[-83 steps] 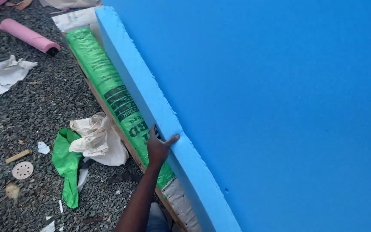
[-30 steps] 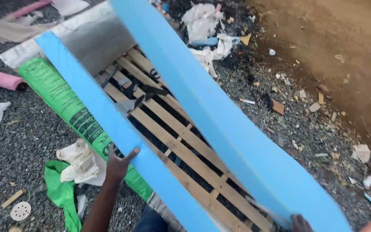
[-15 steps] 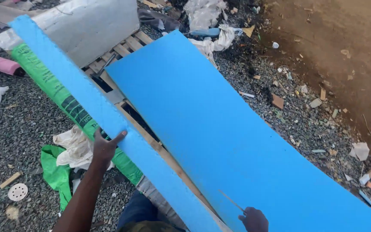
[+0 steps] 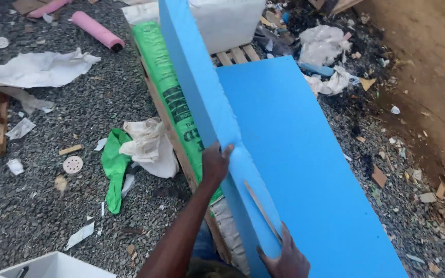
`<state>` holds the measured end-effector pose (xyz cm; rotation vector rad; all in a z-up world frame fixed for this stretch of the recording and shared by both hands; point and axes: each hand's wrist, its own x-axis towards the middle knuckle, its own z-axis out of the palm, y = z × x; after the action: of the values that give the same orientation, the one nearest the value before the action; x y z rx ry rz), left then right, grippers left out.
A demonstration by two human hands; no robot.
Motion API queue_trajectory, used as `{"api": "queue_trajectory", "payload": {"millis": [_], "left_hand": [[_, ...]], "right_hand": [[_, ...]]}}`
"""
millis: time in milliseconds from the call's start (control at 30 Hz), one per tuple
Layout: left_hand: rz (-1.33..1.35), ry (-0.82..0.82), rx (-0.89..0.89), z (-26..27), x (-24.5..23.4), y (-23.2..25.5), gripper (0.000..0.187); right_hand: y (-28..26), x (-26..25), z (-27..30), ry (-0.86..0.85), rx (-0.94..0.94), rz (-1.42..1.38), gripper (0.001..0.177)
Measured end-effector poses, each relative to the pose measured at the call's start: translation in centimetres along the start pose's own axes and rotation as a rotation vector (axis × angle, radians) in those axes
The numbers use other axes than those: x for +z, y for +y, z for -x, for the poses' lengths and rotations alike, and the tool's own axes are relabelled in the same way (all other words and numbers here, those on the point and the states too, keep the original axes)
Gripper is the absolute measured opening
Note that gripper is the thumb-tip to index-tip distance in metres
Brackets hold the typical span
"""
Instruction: The person cuts a large blue foam board using a knife. They score the foam along a straight line and then snap it apart to separate the pieces.
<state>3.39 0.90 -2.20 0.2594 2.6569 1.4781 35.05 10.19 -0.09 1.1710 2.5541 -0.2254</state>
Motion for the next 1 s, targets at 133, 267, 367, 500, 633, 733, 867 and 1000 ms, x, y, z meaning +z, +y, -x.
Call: {"api": "queue_trajectory", "payload": {"millis": [133, 267, 367, 500, 633, 733, 867, 1000], "left_hand": [[0.076, 0.061, 0.008, 1.6, -1.6, 0.2, 0.046], [0.112, 0.139, 0.008, 1.9, -0.1, -6.3, 0.056], [0.170, 0.119, -0.004, 2.2, -0.7, -5.6, 0.053], [0.212, 0.050, -0.076, 2.2, -2.7, -3.5, 0.053], [0.279, -0.109, -0.178, 2.7, -5.9, -2.3, 0.047], [0.253, -0.266, -0.348, 1.8, -8.7, -1.1, 0.046], [0.300, -0.307, -0.359, 2.4, -6.8, -4.2, 0.050], [0.372, -0.296, -0.371, -2.3, -7.8, -5.4, 0.044]], "right_hand": [[-1.8, -3.9, 2.1, -0.041, 0.035, -0.033, 0.107], [-3.8, -3.3, 2.3, -0.152, 0.049, 0.068, 0.110], [-4.0, -3.6, 2.6, -0.155, 0.111, 0.085, 0.111], [-2.2, -5.2, -1.2, -0.397, 0.199, -0.355, 0.113], [-21.9, -23.9, -2.2, -0.229, 0.213, -0.612, 0.072], [-27.0, -21.1, -7.7, 0.092, 0.105, -0.352, 0.053], [-38.0, -19.2, -15.0, -0.033, -0.081, -0.238, 0.119], [-42.2, -14.9, -19.5, 0.064, -0.352, -0.117, 0.111]]}}
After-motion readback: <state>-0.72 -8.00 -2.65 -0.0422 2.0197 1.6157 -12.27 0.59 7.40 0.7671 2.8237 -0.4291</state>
